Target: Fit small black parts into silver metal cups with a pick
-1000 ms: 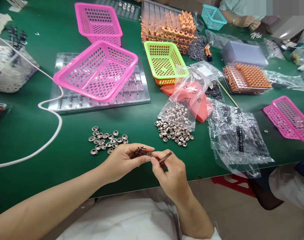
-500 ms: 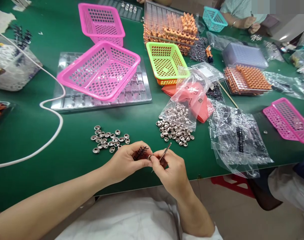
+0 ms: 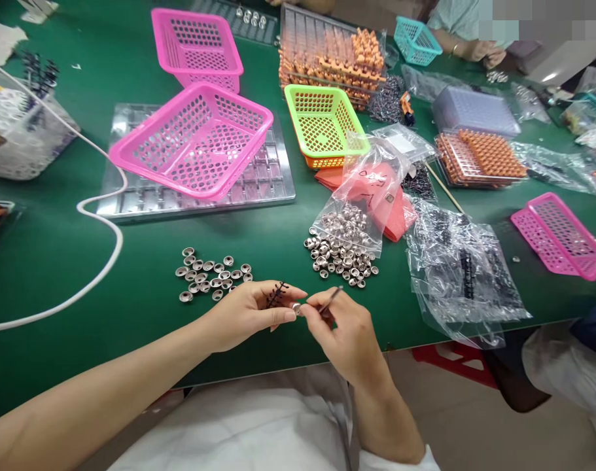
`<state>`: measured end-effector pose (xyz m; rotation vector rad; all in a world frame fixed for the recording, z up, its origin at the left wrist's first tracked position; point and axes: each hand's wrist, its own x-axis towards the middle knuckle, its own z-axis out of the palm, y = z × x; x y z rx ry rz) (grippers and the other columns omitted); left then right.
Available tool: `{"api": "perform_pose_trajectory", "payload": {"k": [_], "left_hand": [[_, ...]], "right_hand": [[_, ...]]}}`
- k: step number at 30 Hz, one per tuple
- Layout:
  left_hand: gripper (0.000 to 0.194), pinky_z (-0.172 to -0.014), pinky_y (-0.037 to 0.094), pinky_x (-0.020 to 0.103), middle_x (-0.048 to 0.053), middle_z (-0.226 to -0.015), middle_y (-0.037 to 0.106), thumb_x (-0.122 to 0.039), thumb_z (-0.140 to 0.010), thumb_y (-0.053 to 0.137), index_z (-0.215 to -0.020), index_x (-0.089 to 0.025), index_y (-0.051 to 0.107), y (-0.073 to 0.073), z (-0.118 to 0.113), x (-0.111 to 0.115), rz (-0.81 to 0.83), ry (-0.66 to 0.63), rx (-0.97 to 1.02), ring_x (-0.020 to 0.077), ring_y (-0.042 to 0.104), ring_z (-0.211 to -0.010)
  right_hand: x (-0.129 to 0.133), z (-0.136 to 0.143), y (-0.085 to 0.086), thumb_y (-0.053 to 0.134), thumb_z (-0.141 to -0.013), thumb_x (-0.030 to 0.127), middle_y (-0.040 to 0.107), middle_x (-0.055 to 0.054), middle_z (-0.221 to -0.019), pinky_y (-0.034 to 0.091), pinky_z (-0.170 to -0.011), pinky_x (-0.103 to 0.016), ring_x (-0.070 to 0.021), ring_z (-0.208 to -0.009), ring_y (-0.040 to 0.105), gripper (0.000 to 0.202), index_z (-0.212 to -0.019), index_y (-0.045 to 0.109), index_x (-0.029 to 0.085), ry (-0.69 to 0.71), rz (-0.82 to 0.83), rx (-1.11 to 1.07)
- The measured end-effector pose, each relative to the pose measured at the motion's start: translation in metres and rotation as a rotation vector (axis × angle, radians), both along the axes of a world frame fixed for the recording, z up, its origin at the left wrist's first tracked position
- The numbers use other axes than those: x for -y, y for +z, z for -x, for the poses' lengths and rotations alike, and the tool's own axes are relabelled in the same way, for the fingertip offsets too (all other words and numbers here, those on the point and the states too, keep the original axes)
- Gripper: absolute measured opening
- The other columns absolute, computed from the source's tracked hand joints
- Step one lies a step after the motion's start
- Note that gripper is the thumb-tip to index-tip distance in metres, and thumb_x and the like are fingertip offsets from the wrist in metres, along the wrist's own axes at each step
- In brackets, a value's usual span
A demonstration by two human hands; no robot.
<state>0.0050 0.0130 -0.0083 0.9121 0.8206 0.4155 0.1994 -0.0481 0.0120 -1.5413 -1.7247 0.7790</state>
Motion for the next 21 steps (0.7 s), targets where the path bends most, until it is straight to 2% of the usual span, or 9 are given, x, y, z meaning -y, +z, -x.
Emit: {"api": "perform_pose_trajectory", "payload": {"k": [3, 6, 10, 15, 18, 21], "left_hand": [[0.039, -0.059, 0.044, 0.023, 0.004, -0.086, 0.069, -0.031, -0.074, 0.077, -0.107, -0.011, 0.073, 0.001, 0.001, -0.002, 0.01, -0.02, -0.013, 0.0118, 0.055, -0.07], [0.038, -0.06, 0.043, 0.024, 0.002, -0.082, 0.066, -0.033, -0.075, 0.075, -0.106, -0.011, 0.073, 0.0, 0.003, -0.004, 0.007, -0.045, -0.041, 0.0111, 0.053, -0.066], [0.035, -0.061, 0.043, 0.026, 0.0, -0.076, 0.062, -0.038, -0.081, 0.07, -0.106, -0.013, 0.072, 0.001, 0.008, -0.007, -0.08, -0.137, -0.196, 0.0132, 0.054, -0.065], [0.026, -0.07, 0.045, 0.029, 0.003, -0.088, 0.072, -0.036, -0.088, 0.064, -0.104, -0.018, 0.073, 0.01, 0.016, -0.012, -0.307, -0.319, -0.461, 0.0196, 0.063, -0.08], [0.02, -0.069, 0.044, 0.028, 0.004, -0.09, 0.074, -0.029, -0.091, 0.059, -0.099, -0.019, 0.074, 0.016, 0.018, -0.013, -0.427, -0.401, -0.529, 0.0201, 0.065, -0.08], [0.018, -0.067, 0.044, 0.026, 0.003, -0.09, 0.074, -0.025, -0.092, 0.057, -0.092, -0.019, 0.073, 0.021, 0.019, -0.013, -0.468, -0.464, -0.545, 0.0199, 0.067, -0.08]], "right_hand": [[0.002, -0.012, -0.004, 0.064, -0.094, 0.024, 0.066, 0.001, -0.083, 0.057, -0.056, -0.022, -0.0107, -0.062, 0.068, 0.006, -0.097, 0.069, 0.024, -0.134, 0.062, -0.322], [0.002, -0.021, -0.014, 0.065, -0.094, 0.027, 0.064, -0.002, -0.093, 0.064, -0.062, -0.028, -0.0148, -0.07, 0.073, 0.009, -0.098, 0.072, 0.024, -0.127, 0.027, -0.627], [0.002, -0.018, -0.027, 0.068, -0.092, 0.027, 0.065, -0.001, -0.095, 0.066, -0.066, -0.028, -0.0144, -0.073, 0.075, 0.011, -0.101, 0.073, 0.023, -0.151, 0.024, -0.829], [0.002, -0.004, -0.026, 0.067, -0.093, 0.024, 0.072, -0.003, -0.096, 0.066, -0.067, -0.028, -0.0168, -0.079, 0.076, 0.012, -0.104, 0.073, 0.023, -0.155, -0.057, -0.852], [0.001, 0.002, -0.025, 0.065, -0.094, 0.021, 0.075, -0.005, -0.102, 0.067, -0.07, -0.032, -0.0198, -0.084, 0.077, 0.015, -0.107, 0.072, 0.024, -0.101, -0.07, -0.768], [0.0, 0.005, -0.026, 0.066, -0.093, 0.016, 0.076, -0.004, -0.101, 0.066, -0.073, -0.03, -0.0174, -0.083, 0.076, 0.017, -0.107, 0.073, 0.024, -0.086, -0.054, -0.679]]}}
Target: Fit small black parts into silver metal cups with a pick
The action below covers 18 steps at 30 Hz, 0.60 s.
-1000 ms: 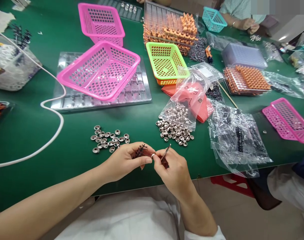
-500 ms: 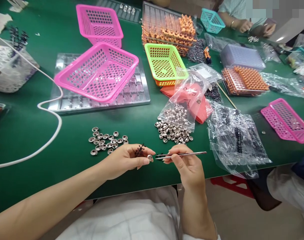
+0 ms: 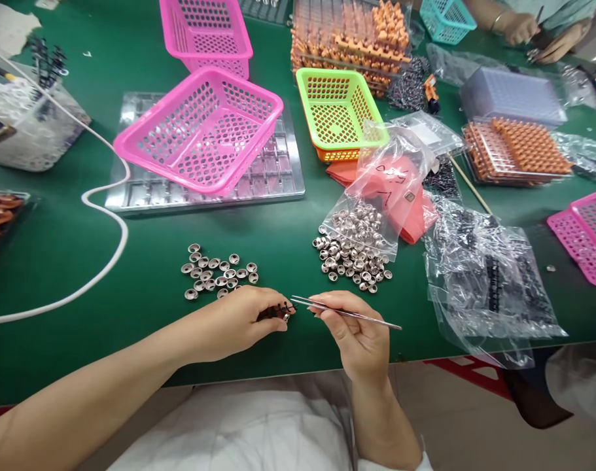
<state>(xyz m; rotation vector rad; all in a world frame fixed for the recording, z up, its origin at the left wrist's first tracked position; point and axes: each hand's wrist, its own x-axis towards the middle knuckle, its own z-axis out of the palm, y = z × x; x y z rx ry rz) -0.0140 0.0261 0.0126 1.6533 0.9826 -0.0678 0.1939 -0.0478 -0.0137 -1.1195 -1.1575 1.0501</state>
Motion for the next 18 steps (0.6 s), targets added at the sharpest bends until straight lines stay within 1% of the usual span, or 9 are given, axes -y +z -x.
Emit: {"api": "perform_pose_trajectory", "payload": {"k": [4, 9, 12, 18], "left_hand": [[0.017, -0.067, 0.046, 0.025, 0.003, -0.092, 0.075, -0.024, -0.092, 0.055, -0.089, -0.019, 0.072, 0.0022, 0.0012, 0.0004, 0.012, -0.032, -0.012, 0.0193, 0.069, -0.081], [0.022, -0.071, 0.049, 0.027, 0.005, -0.097, 0.075, -0.017, -0.092, 0.052, -0.1, -0.018, 0.073, 0.0032, 0.0008, 0.0038, -0.064, -0.053, -0.037, 0.021, 0.071, -0.086], [0.024, -0.073, 0.051, 0.028, 0.005, -0.098, 0.075, -0.014, -0.092, 0.052, -0.103, -0.017, 0.073, 0.0052, -0.0001, 0.0051, -0.082, -0.064, -0.051, 0.0213, 0.072, -0.087], [0.025, -0.072, 0.052, 0.027, 0.004, -0.099, 0.075, -0.01, -0.091, 0.052, -0.102, -0.016, 0.074, 0.0061, -0.0007, 0.0049, -0.089, -0.065, -0.031, 0.0202, 0.073, -0.087]], "right_hand": [[0.0003, 0.0025, 0.0005, 0.067, -0.091, 0.015, 0.077, -0.001, -0.096, 0.064, -0.072, -0.027, -0.0154, -0.081, 0.075, 0.017, -0.105, 0.072, 0.025, -0.023, 0.06, 0.075], [-0.0013, 0.0034, 0.0056, 0.068, -0.091, 0.019, 0.077, -0.001, -0.089, 0.063, -0.067, -0.025, -0.0147, -0.073, 0.074, 0.011, -0.099, 0.073, 0.024, -0.063, 0.132, 0.133], [-0.0022, 0.0037, 0.0067, 0.069, -0.091, 0.021, 0.077, -0.001, -0.087, 0.062, -0.066, -0.025, -0.0146, -0.071, 0.074, 0.008, -0.096, 0.073, 0.024, -0.065, 0.146, 0.141], [-0.0002, 0.004, 0.0048, 0.069, -0.091, 0.022, 0.077, 0.0, -0.085, 0.062, -0.065, -0.024, -0.0141, -0.069, 0.073, 0.006, -0.095, 0.073, 0.023, -0.079, 0.151, 0.143]]}}
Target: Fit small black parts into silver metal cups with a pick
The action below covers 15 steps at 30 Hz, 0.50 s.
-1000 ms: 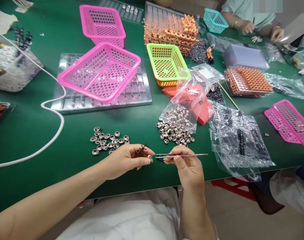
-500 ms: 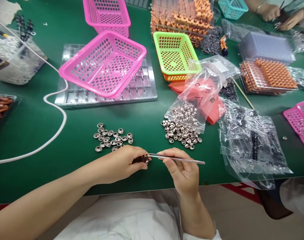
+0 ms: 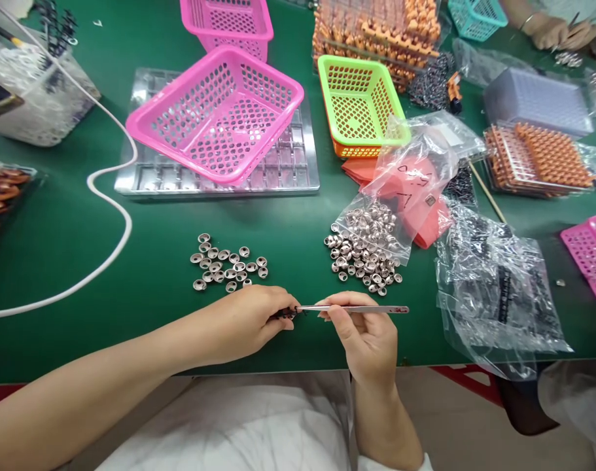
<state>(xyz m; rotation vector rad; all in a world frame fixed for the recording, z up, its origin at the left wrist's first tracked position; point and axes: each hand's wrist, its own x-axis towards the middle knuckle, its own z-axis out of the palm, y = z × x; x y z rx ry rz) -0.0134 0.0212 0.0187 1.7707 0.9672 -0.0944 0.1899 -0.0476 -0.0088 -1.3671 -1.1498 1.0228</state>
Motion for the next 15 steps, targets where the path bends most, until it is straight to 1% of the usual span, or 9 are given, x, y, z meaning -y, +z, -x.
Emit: {"api": "perform_pose_trajectory", "payload": {"k": [8, 15], "left_hand": [[0.024, -0.073, 0.052, 0.03, 0.006, -0.1, 0.075, -0.011, -0.091, 0.053, -0.103, -0.015, 0.074, -0.0035, 0.0001, 0.001, 0.007, 0.006, 0.018, 0.0229, 0.073, -0.088], [0.023, -0.073, 0.05, 0.029, 0.007, -0.1, 0.075, -0.012, -0.092, 0.052, -0.099, -0.016, 0.073, -0.0017, 0.0006, 0.0007, 0.018, 0.01, 0.009, 0.0231, 0.072, -0.088]], "right_hand": [[0.0005, 0.0005, -0.002, 0.071, -0.089, 0.022, 0.077, -0.001, -0.083, 0.063, -0.061, -0.027, -0.0158, -0.066, 0.073, 0.005, -0.094, 0.072, 0.021, -0.039, -0.004, 0.025], [0.001, 0.0021, 0.0004, 0.071, -0.088, 0.021, 0.076, -0.001, -0.083, 0.062, -0.059, -0.026, -0.0155, -0.065, 0.072, 0.005, -0.093, 0.072, 0.022, -0.056, -0.031, 0.081]]}}
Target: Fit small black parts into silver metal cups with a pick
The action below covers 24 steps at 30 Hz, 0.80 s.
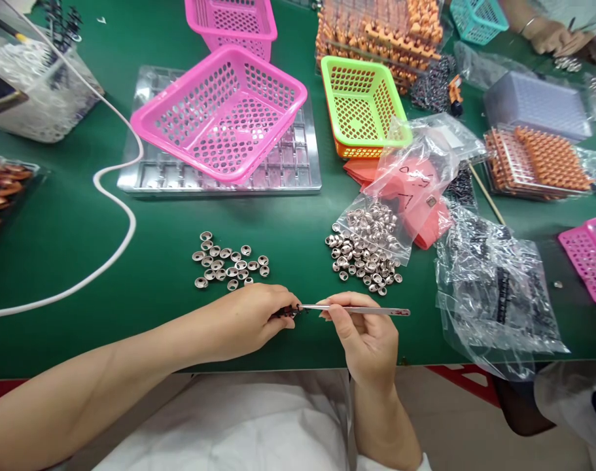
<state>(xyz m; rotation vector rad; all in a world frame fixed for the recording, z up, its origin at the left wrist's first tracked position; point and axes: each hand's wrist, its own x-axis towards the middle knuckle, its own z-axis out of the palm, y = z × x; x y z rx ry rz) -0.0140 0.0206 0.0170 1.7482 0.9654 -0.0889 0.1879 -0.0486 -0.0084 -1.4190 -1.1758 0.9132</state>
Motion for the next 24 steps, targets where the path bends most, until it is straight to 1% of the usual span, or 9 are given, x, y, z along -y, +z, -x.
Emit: {"api": "perform_pose_trajectory", "payload": {"k": [5, 10, 14, 18, 20, 24], "left_hand": [[0.02, -0.071, 0.048, 0.028, 0.007, -0.099, 0.075, -0.014, -0.092, 0.052, -0.097, -0.016, 0.072, 0.001, 0.0, -0.001, 0.006, -0.001, 0.006, 0.0226, 0.071, -0.087], [0.017, -0.066, 0.045, 0.027, 0.007, -0.094, 0.075, -0.02, -0.091, 0.055, -0.09, -0.016, 0.072, -0.002, 0.002, -0.002, 0.056, 0.001, 0.035, 0.0211, 0.069, -0.081], [0.016, -0.057, 0.04, 0.025, 0.003, -0.081, 0.074, -0.031, -0.086, 0.065, -0.092, -0.019, 0.074, -0.002, 0.004, -0.008, 0.192, -0.017, 0.055, 0.018, 0.063, -0.067], [0.023, -0.061, 0.044, 0.023, 0.001, -0.082, 0.075, -0.03, -0.079, 0.072, -0.097, -0.018, 0.077, -0.002, 0.006, -0.017, 0.385, -0.037, 0.135, 0.0174, 0.064, -0.073], [0.023, -0.062, 0.045, 0.022, 0.0, -0.079, 0.073, -0.029, -0.076, 0.074, -0.096, -0.018, 0.078, -0.003, 0.007, -0.02, 0.431, -0.047, 0.184, 0.0162, 0.063, -0.073], [0.027, -0.064, 0.046, 0.022, 0.0, -0.076, 0.071, -0.031, -0.074, 0.076, -0.097, -0.019, 0.079, -0.009, 0.008, -0.021, 0.521, -0.062, 0.246, 0.0149, 0.062, -0.071]], "right_hand": [[0.001, 0.003, 0.006, 0.068, -0.09, 0.017, 0.076, -0.001, -0.087, 0.062, -0.061, -0.026, -0.0147, -0.069, 0.072, 0.01, -0.096, 0.072, 0.023, 0.05, -0.04, 0.053], [0.002, 0.001, 0.006, 0.065, -0.089, 0.01, 0.076, -0.003, -0.09, 0.063, -0.065, -0.033, -0.0197, -0.079, 0.073, 0.021, -0.103, 0.071, 0.025, 0.14, -0.161, 0.108], [0.001, -0.007, 0.002, 0.065, -0.086, 0.005, 0.078, -0.004, -0.095, 0.063, -0.069, -0.041, -0.0237, -0.085, 0.075, 0.034, -0.112, 0.07, 0.028, 0.258, -0.32, 0.207], [0.003, -0.015, -0.002, 0.065, -0.086, 0.005, 0.078, -0.005, -0.098, 0.063, -0.066, -0.041, -0.0237, -0.084, 0.075, 0.042, -0.12, 0.067, 0.028, 0.35, -0.451, 0.274], [0.005, -0.017, -0.004, 0.065, -0.086, 0.006, 0.079, -0.005, -0.099, 0.063, -0.062, -0.04, -0.0235, -0.082, 0.076, 0.043, -0.122, 0.067, 0.03, 0.355, -0.491, 0.309], [0.008, -0.016, -0.007, 0.066, -0.086, 0.006, 0.079, -0.004, -0.095, 0.063, -0.059, -0.039, -0.023, -0.078, 0.076, 0.043, -0.121, 0.067, 0.03, 0.302, -0.553, 0.37]]}}
